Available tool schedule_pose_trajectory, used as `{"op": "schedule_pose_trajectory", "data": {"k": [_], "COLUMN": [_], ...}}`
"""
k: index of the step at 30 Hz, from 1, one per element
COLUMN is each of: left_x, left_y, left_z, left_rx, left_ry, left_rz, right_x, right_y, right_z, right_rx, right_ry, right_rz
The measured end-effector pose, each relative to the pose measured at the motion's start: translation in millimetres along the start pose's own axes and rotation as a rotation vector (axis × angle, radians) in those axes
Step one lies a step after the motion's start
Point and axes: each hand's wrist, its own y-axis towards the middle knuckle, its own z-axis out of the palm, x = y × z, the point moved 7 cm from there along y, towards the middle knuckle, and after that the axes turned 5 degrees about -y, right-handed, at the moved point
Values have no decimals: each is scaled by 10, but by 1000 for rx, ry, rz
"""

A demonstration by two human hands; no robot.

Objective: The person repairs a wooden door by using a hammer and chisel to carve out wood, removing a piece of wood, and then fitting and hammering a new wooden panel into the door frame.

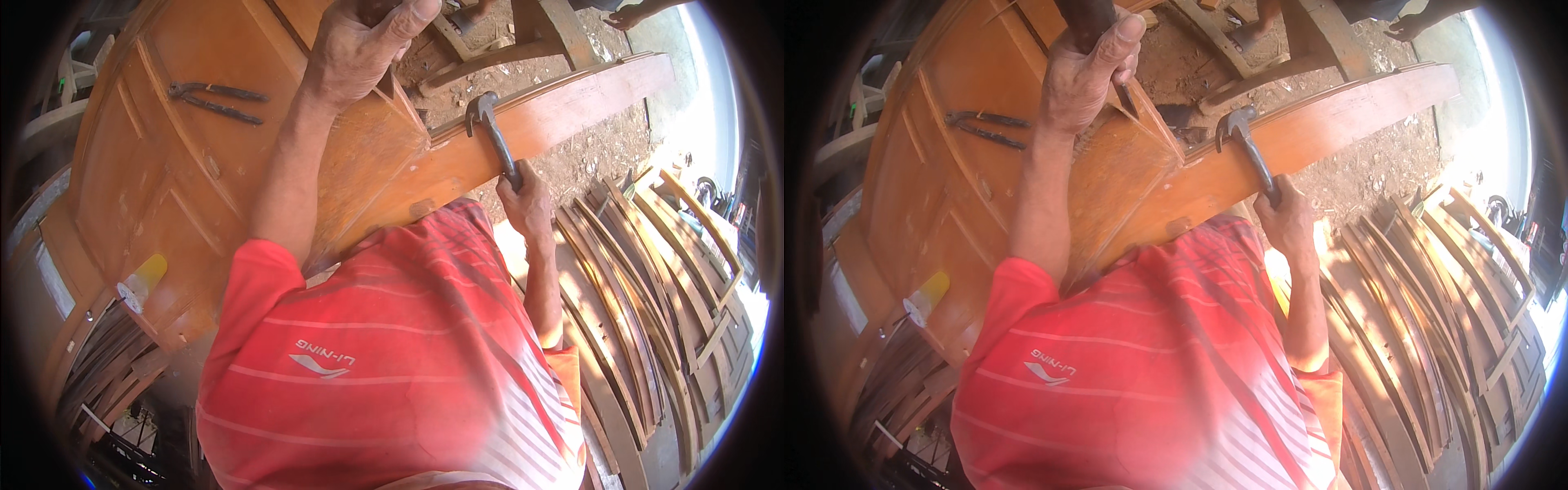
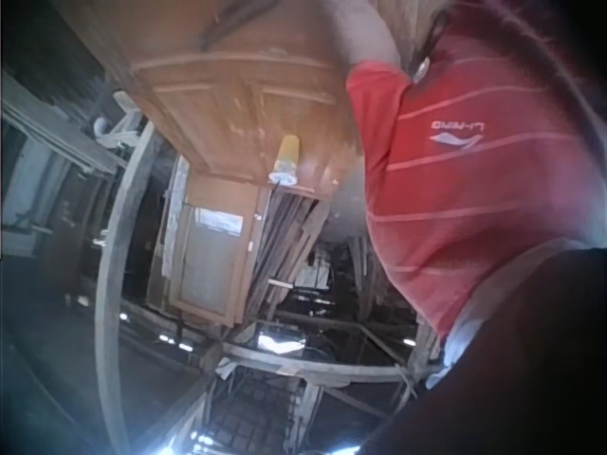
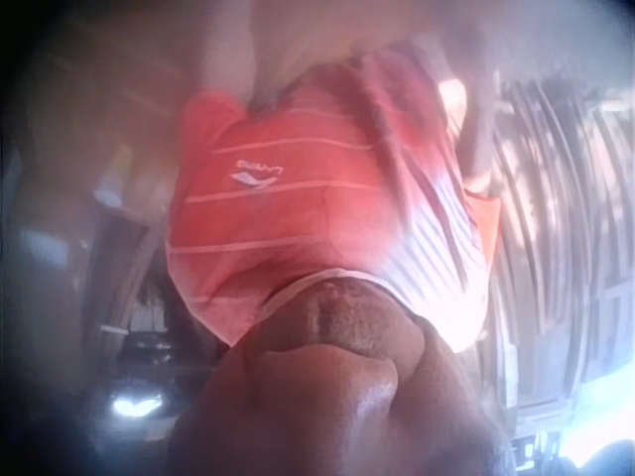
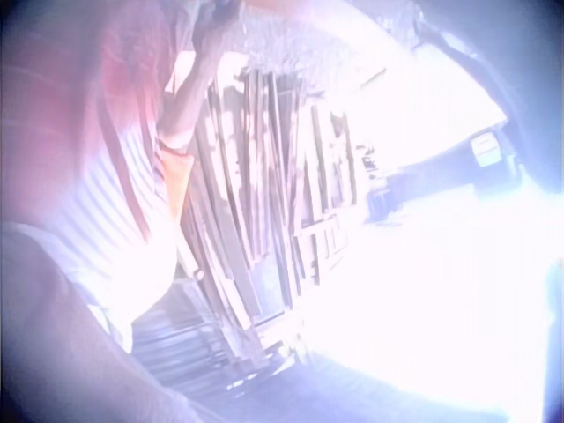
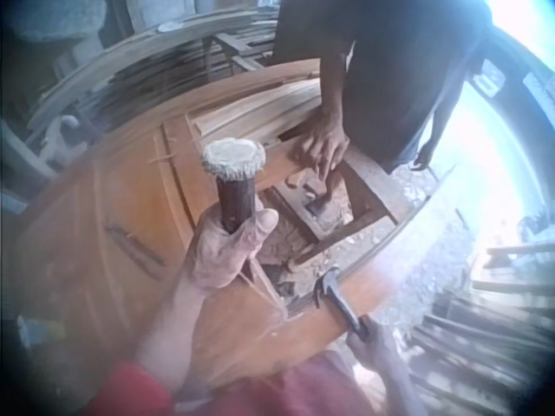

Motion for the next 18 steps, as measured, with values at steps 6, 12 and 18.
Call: {"op": "schedule_pose_trajectory", "data": {"k": [6,12,18], "left_x": [16,53,-37], "left_y": [-42,-91,-192], "left_z": [170,180,210], "left_rx": [68,101,117], "left_ry": [52,69,-13], "left_rz": [38,108,262], "right_x": [-22,372,1461], "right_y": [-45,-139,-493], "right_z": [-2,-402,-1500], "right_rx": [-21,-122,-590], "right_ry": [19,115,488], "right_rz": [-6,-34,-509]}}
